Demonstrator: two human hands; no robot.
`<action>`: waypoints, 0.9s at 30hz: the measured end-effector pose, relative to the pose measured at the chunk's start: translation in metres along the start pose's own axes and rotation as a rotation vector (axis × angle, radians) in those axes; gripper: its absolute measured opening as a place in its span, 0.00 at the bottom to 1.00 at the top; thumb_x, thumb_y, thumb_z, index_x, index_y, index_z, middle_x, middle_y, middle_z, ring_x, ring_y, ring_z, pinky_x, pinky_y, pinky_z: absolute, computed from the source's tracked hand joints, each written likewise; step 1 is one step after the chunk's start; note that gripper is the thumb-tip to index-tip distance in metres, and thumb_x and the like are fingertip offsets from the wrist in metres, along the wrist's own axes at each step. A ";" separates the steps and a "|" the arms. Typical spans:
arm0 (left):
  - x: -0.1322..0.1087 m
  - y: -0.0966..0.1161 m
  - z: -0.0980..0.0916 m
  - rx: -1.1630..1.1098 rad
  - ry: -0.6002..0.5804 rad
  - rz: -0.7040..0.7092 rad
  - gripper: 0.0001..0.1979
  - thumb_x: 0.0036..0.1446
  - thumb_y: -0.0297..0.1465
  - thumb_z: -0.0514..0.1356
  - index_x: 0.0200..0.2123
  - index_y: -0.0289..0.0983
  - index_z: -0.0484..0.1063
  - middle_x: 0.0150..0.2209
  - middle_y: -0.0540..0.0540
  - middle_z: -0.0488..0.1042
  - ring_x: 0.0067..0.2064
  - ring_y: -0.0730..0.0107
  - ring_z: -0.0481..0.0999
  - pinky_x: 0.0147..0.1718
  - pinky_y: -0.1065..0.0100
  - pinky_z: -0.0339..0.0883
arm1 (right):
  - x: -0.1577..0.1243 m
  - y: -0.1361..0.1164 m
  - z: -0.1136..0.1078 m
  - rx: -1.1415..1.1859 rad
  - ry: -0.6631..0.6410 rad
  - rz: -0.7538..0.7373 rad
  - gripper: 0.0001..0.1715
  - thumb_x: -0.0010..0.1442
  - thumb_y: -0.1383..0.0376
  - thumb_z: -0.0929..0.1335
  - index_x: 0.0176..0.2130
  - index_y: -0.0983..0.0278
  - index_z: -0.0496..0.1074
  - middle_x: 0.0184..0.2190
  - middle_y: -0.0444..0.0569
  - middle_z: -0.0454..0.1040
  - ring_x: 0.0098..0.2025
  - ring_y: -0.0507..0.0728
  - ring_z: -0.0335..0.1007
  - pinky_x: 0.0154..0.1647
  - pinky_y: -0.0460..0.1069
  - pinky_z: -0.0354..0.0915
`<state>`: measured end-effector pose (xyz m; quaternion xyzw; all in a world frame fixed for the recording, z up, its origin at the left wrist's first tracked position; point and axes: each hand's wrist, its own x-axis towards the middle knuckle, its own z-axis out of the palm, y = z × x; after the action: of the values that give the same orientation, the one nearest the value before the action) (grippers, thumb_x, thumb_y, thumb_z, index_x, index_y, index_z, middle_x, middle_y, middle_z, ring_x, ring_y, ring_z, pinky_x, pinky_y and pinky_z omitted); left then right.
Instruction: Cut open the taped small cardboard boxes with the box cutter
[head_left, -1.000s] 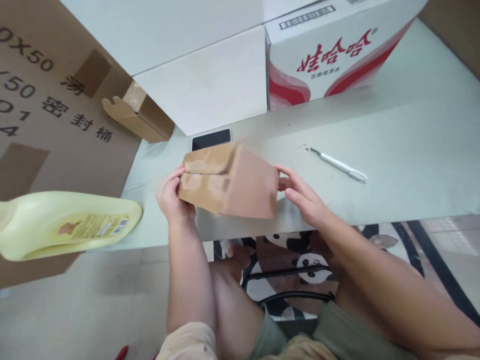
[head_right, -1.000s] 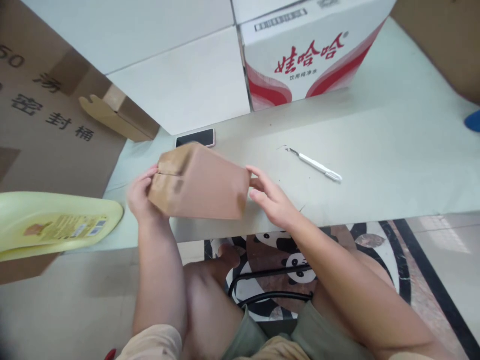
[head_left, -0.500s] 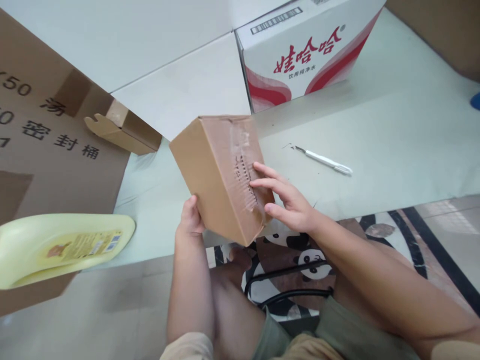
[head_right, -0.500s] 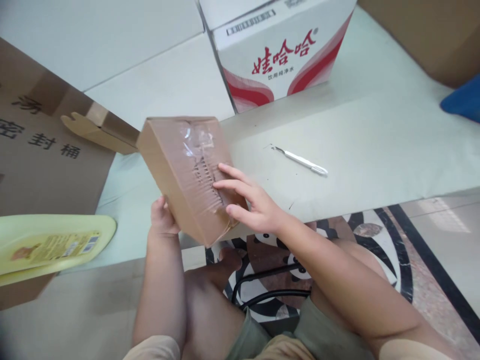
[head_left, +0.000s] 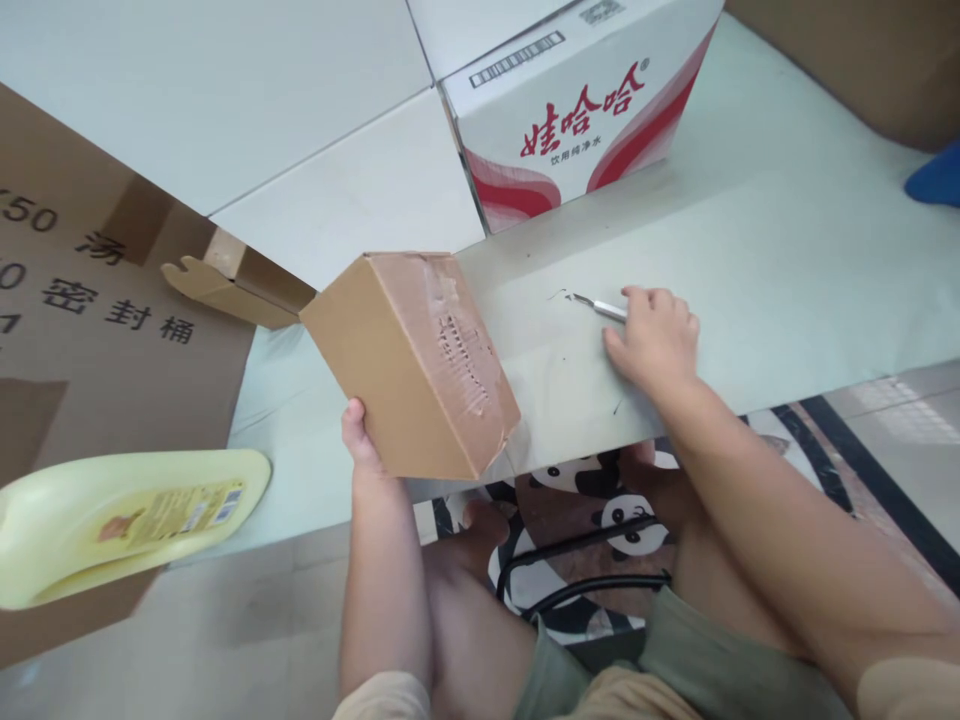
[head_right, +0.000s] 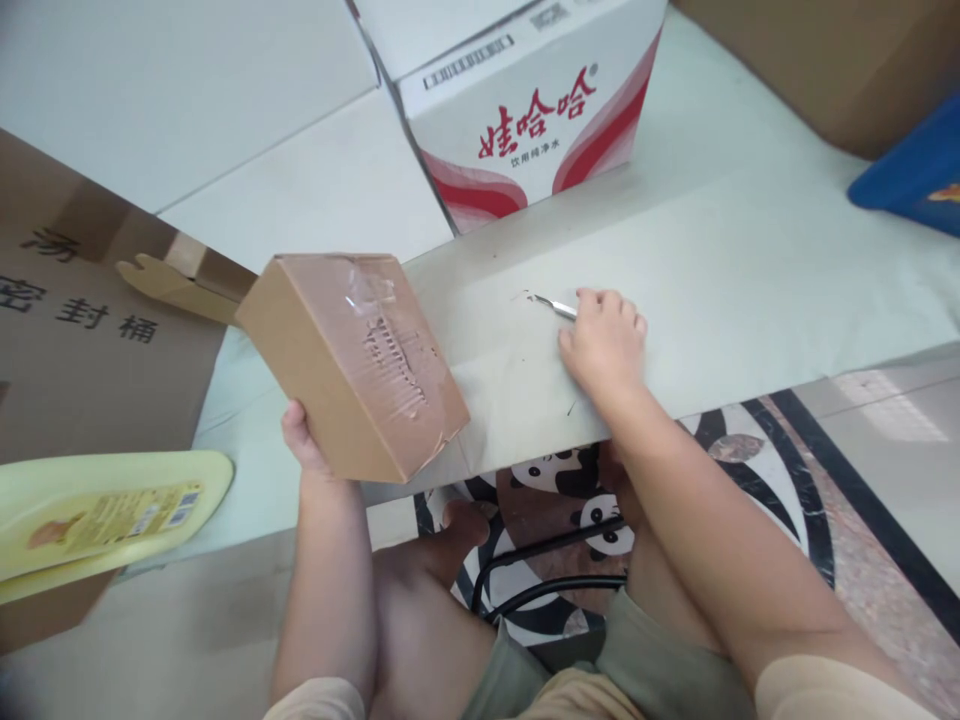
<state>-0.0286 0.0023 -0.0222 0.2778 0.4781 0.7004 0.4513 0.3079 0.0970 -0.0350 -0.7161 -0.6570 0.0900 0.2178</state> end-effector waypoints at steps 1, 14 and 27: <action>0.000 0.001 -0.001 -0.002 0.004 -0.001 0.25 0.46 0.53 0.68 0.40 0.41 0.80 0.37 0.47 0.82 0.38 0.62 0.81 0.41 0.65 0.77 | 0.002 0.007 0.001 -0.046 -0.025 0.020 0.23 0.58 0.63 0.66 0.52 0.68 0.73 0.50 0.65 0.71 0.52 0.72 0.63 0.51 0.64 0.58; -0.010 0.003 0.002 -0.012 -0.033 -0.179 0.29 0.42 0.51 0.70 0.44 0.40 0.79 0.39 0.45 0.81 0.40 0.55 0.81 0.40 0.58 0.78 | -0.029 -0.061 -0.029 1.258 -0.615 -0.264 0.32 0.65 0.39 0.61 0.45 0.63 0.69 0.19 0.36 0.60 0.17 0.48 0.53 0.18 0.45 0.52; -0.016 0.002 0.006 0.001 -0.084 -0.286 0.32 0.41 0.52 0.70 0.48 0.43 0.77 0.40 0.46 0.82 0.39 0.55 0.81 0.36 0.58 0.78 | -0.034 -0.059 -0.026 1.183 -0.588 -0.255 0.31 0.68 0.43 0.59 0.44 0.65 0.74 0.19 0.39 0.65 0.18 0.47 0.55 0.20 0.45 0.53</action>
<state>-0.0179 -0.0097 -0.0173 0.2364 0.4938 0.6165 0.5658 0.2619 0.0611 0.0082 -0.3386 -0.6085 0.5996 0.3944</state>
